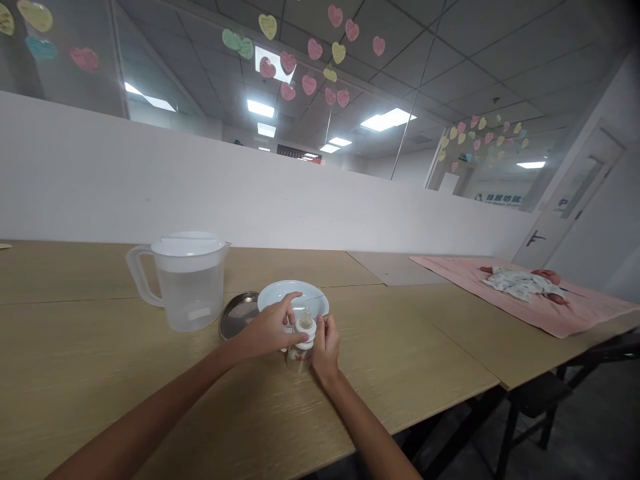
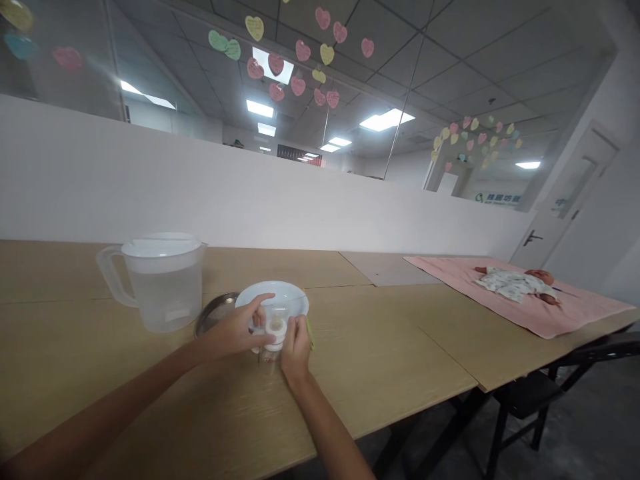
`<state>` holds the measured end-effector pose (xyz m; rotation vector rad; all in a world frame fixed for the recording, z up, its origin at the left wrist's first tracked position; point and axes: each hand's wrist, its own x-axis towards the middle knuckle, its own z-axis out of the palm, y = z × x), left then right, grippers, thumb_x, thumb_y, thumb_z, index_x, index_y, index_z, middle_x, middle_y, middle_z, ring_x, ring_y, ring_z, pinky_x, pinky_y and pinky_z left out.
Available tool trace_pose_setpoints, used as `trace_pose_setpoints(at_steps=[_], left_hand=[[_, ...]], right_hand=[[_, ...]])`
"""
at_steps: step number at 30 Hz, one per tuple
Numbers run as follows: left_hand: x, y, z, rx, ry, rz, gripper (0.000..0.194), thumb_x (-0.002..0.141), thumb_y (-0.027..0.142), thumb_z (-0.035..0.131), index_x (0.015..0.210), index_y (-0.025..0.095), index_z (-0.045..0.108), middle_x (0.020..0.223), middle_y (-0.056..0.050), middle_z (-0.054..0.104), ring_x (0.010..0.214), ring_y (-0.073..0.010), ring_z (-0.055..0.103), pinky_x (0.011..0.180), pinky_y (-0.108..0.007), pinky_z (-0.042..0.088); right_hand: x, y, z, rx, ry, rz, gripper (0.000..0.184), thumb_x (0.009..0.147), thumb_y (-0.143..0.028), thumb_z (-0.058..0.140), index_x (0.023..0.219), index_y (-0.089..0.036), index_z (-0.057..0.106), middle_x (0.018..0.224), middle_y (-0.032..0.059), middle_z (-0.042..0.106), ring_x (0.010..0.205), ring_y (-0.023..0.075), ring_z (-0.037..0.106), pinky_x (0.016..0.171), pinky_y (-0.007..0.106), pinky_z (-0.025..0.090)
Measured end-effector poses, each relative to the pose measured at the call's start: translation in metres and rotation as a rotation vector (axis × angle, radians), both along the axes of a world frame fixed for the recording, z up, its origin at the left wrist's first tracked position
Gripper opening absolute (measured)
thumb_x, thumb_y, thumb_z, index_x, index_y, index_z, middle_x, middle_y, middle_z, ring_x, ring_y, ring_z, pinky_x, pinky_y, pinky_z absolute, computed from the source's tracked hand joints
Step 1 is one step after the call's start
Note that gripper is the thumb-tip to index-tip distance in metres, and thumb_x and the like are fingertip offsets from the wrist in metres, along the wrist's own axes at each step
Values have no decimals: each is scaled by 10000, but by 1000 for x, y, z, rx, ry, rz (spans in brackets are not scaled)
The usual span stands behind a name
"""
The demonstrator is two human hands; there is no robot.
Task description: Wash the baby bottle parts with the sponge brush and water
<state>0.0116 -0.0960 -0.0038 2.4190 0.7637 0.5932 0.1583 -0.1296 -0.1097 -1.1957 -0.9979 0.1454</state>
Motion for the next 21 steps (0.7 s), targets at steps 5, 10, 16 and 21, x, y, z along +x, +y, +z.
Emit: trace_pose_setpoints(at_steps=[5,10,16,21], left_hand=[[0,-1,-1,-6,-34,7,789,687,478,634,1369,237,320,1155,-63,583,1019,-221,555,833,-306,439],[-1,-9,3,-66,1,-62,896,680,408,659,1435,248,205,1235,-82,594,1098,-261,553,879,-319,406],[-2,-4,8,-30,58,65,802,695,465,613,1391,239,284,980,-18,674,903,-225,627,752,-285,436],[1,-5,-3,-37,-42,-10,812,664,438,662,1377,232,332,1192,-84,604,1076,-254,563,879,-329,420]], right_hand=[[0,0,0,8,-6,-2,326,901,-470,374,705,-211,396,609,-55,424,571,110,398,569,231,328],[1,1,-2,10,-7,12,318,907,-456,370,710,-209,402,611,-56,430,571,107,402,566,226,332],[1,2,-4,18,-10,1,314,910,-448,372,713,-207,409,612,-54,441,569,104,404,554,222,324],[1,2,-3,14,-15,-4,324,911,-455,370,706,-206,405,599,-60,417,559,103,392,552,223,327]])
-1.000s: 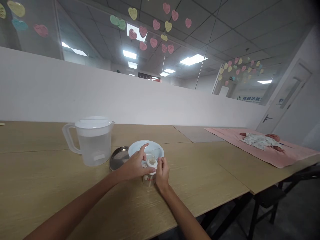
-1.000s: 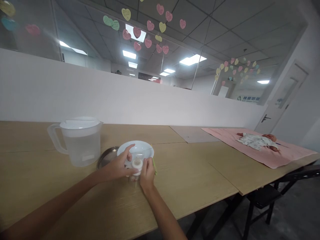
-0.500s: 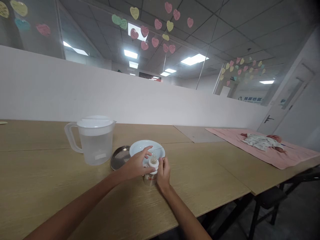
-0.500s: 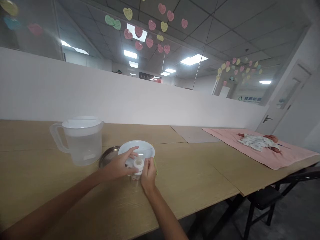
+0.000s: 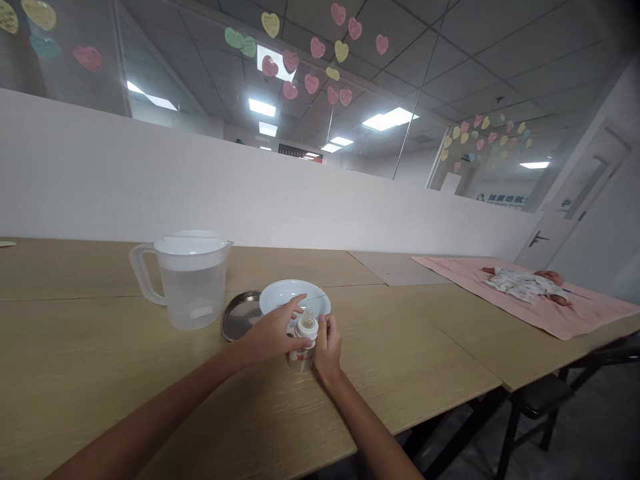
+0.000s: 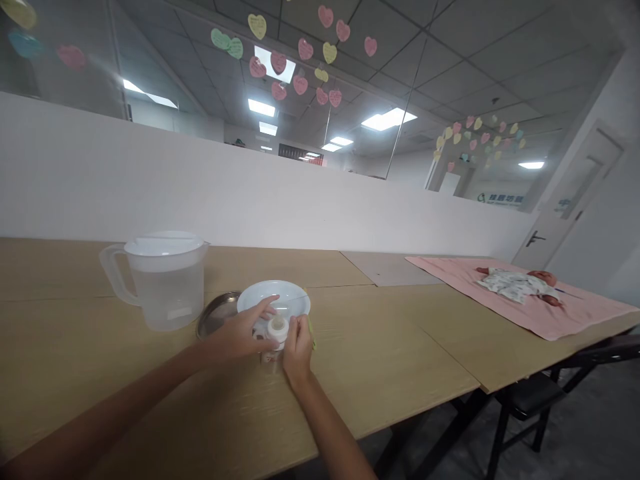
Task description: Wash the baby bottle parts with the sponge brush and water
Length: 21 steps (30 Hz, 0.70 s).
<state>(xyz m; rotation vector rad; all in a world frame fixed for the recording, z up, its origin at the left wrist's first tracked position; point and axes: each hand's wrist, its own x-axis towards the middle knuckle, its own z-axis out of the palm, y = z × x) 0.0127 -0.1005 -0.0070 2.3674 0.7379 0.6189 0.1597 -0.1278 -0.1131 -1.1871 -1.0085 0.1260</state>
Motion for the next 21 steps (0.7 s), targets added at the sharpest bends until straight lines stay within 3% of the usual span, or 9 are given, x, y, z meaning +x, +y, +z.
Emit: trace_pose_setpoints(at_steps=[4,11,15,21], left_hand=[[3,-4,-4,-43,-17,-70,780,710,355,635,1399,212,299,1217,-108,600,1088,-262,558,905,-344,405],[10,-7,-11,114,-23,101,747,670,339,677,1342,208,379,1098,-81,607,1038,-270,560,901,-376,405],[13,-8,-13,133,-75,95,731,660,334,690,1320,185,414,1084,-85,593,990,-260,565,877,-379,421],[11,-1,-6,36,-148,61,389,693,380,646,1022,175,633,928,-47,575,873,-224,569,824,-352,447]], right_hand=[[1,0,0,-8,4,12,328,908,-463,371,710,-204,413,614,-54,428,574,107,404,564,230,333],[0,1,0,1,43,44,332,903,-473,376,702,-209,393,620,-54,417,571,107,395,564,233,331],[-1,-2,3,0,53,59,328,903,-472,377,704,-212,390,621,-54,423,572,109,401,570,234,337],[0,-3,3,-11,18,40,323,905,-461,377,701,-211,394,613,-55,418,574,109,401,568,229,335]])
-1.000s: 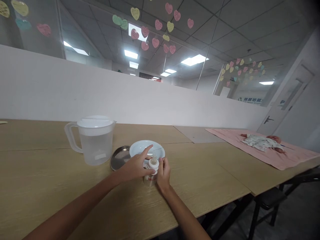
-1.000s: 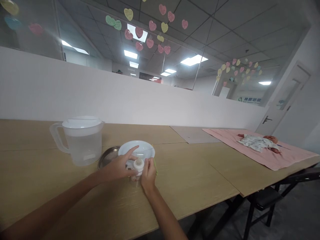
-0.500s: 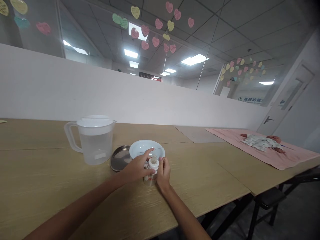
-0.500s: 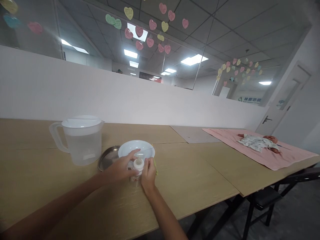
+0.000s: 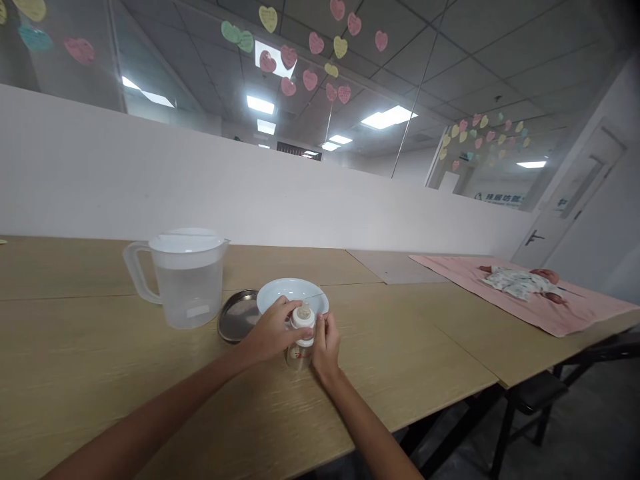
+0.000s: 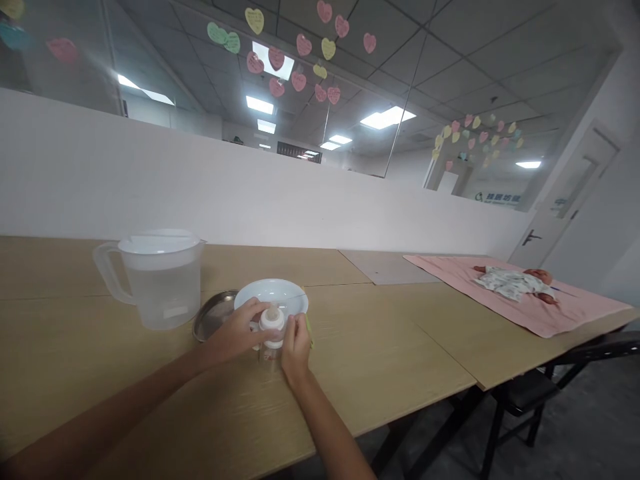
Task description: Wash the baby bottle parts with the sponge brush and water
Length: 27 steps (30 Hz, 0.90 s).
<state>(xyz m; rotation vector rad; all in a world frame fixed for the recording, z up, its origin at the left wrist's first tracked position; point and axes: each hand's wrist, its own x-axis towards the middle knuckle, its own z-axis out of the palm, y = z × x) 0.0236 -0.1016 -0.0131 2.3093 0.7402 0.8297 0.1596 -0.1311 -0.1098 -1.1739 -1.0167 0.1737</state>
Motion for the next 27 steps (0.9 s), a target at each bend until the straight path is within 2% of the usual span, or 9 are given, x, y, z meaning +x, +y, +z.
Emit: trace_pose_setpoints(at_steps=[3,5,7,9,12,15,19,23,27], left_hand=[[0,1,6,-195,-132,-93,353,679,400,662,932,155,635,920,-52,594,879,-222,583,800,-336,467],[-1,-1,12,-385,-238,-163,431,657,417,688,985,149,606,925,-55,623,880,-223,603,767,-323,487],[-3,-4,18,-536,-302,-168,513,650,418,705,1071,157,570,891,-42,649,865,-221,623,736,-313,503],[-6,-5,24,-604,-350,-114,547,666,407,708,1131,168,546,888,-35,662,871,-216,635,750,-316,513],[-10,-3,31,-650,-467,-52,501,716,379,691,1144,165,543,992,-65,651,947,-216,630,849,-347,516],[-13,2,35,-695,-587,-62,358,747,311,679,1049,150,577,1066,-85,623,1018,-212,606,937,-363,496],[-16,10,36,-738,-685,-85,221,761,248,670,939,134,604,997,-70,624,1014,-193,598,982,-366,476],[-17,13,39,-700,-760,-71,212,757,248,683,930,141,622,939,-51,628,1005,-186,591,993,-375,468],[-18,15,41,-672,-811,-12,260,730,243,703,955,140,620,980,-51,626,1002,-176,588,991,-349,459]], right_hand=[[1,1,-2,4,-7,-5,316,906,-456,380,711,-208,407,616,-52,433,579,110,408,570,229,335],[1,2,-3,7,-7,-2,313,906,-455,380,716,-208,410,615,-54,431,575,108,406,566,228,333],[1,2,-3,8,-8,1,312,906,-454,380,715,-209,407,613,-56,423,567,107,403,562,229,332],[1,3,-3,13,-13,-3,314,906,-451,378,707,-209,404,611,-57,415,563,106,397,560,229,331],[2,4,-3,21,-28,-18,321,907,-448,375,692,-210,395,603,-59,396,563,105,386,558,228,325],[2,4,-4,31,-42,-25,322,906,-446,379,688,-210,393,593,-60,387,560,104,380,553,226,319],[3,5,-6,32,-32,-15,332,904,-461,381,689,-208,395,594,-60,389,558,102,373,552,223,317],[4,6,-7,25,-17,-10,340,902,-470,385,691,-204,404,603,-58,393,565,101,371,555,225,310],[4,6,-8,25,-14,-11,349,901,-476,389,683,-204,403,598,-60,383,559,100,364,550,226,307]])
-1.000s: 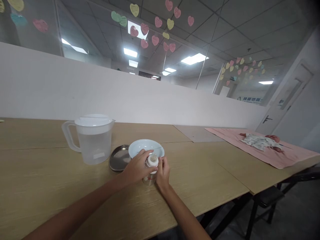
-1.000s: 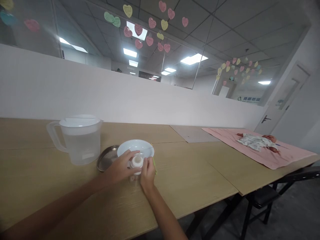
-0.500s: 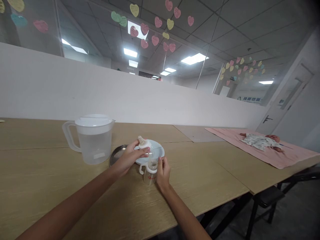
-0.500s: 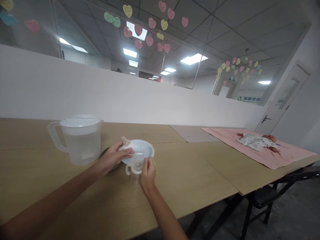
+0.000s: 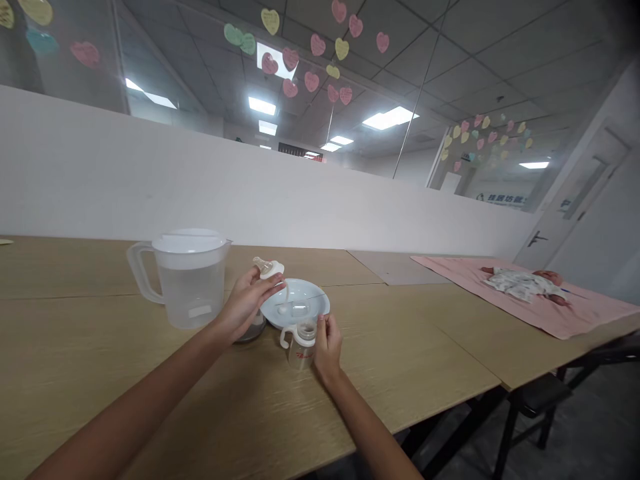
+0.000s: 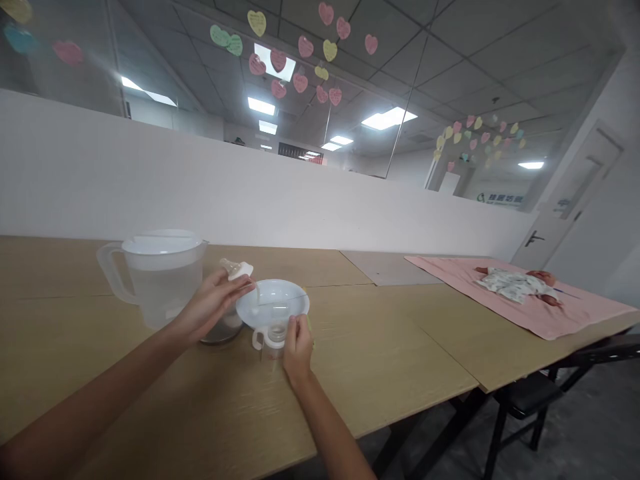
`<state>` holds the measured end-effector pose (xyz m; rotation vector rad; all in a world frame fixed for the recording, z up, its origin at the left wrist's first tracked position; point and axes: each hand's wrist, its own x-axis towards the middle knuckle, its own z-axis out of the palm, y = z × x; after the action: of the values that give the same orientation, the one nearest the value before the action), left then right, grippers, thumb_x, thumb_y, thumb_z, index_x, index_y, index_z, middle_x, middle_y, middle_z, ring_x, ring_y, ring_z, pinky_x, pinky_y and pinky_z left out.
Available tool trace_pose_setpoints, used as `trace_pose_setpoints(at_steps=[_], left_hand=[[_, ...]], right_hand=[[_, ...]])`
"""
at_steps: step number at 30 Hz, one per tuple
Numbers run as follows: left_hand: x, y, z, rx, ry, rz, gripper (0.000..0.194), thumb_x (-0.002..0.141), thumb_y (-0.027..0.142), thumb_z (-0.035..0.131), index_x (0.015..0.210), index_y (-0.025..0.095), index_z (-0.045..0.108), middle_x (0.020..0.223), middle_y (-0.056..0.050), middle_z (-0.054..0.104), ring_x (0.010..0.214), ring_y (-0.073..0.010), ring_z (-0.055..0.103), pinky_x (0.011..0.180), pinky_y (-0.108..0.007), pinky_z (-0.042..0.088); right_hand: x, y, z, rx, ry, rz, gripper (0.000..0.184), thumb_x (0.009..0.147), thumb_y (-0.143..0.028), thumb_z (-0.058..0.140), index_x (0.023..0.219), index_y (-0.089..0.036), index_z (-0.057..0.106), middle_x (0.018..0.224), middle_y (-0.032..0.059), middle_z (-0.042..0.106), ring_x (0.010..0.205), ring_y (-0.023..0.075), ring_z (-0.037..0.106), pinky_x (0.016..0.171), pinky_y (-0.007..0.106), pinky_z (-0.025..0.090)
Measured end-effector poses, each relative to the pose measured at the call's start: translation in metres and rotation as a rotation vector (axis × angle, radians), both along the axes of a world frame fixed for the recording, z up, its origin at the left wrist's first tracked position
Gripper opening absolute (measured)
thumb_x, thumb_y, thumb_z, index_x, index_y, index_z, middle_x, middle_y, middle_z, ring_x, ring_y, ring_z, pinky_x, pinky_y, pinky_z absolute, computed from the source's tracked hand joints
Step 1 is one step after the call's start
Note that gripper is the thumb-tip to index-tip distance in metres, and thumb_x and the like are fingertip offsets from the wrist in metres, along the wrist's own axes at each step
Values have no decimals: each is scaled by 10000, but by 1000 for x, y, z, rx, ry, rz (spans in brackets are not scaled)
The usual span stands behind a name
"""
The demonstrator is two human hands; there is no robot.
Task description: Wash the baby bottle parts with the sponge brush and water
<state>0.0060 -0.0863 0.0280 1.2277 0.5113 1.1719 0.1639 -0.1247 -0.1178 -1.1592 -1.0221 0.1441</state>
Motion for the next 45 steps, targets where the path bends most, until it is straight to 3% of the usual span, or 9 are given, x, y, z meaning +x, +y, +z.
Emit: trace_pose_setpoints(at_steps=[7,14,24,31,39,45], left_hand=[[7,17,-24,37,91,57,536,615,360,772,1062,138,576,981,-57,637,941,-201,604,873,-337,480],[10,26,-46,77,213,107,499,603,414,743,978,121,594,875,-46,631,851,-201,601,712,-280,468],[13,32,-67,107,375,47,548,598,309,706,1100,137,567,1073,-90,654,1001,-231,607,832,-327,481],[13,34,-64,249,543,-86,600,582,224,687,1161,142,556,1154,-110,631,1116,-262,569,906,-366,467],[17,27,-61,203,395,-134,627,667,346,701,1222,172,469,1118,-98,636,1044,-221,600,896,-362,475],[15,17,-47,265,369,-96,548,708,446,658,1148,181,466,1034,-76,633,979,-205,608,821,-326,490]], right_hand=[[0,-1,1,-9,0,-11,343,898,-475,392,688,-204,404,588,-59,395,551,101,378,537,221,315],[1,-2,-1,0,-16,-9,338,899,-463,394,679,-207,396,582,-60,389,546,100,377,534,218,317],[1,-1,-1,-9,3,1,344,893,-477,396,681,-206,396,581,-60,388,546,100,370,537,219,313],[2,-1,-2,8,13,4,343,885,-479,414,680,-205,407,572,-63,389,532,98,363,520,219,306],[2,-2,-1,1,15,22,343,888,-482,407,689,-204,414,581,-59,402,544,100,374,539,225,322],[2,-1,-1,0,14,18,345,889,-480,411,685,-203,406,595,-58,396,553,98,380,542,220,326]])
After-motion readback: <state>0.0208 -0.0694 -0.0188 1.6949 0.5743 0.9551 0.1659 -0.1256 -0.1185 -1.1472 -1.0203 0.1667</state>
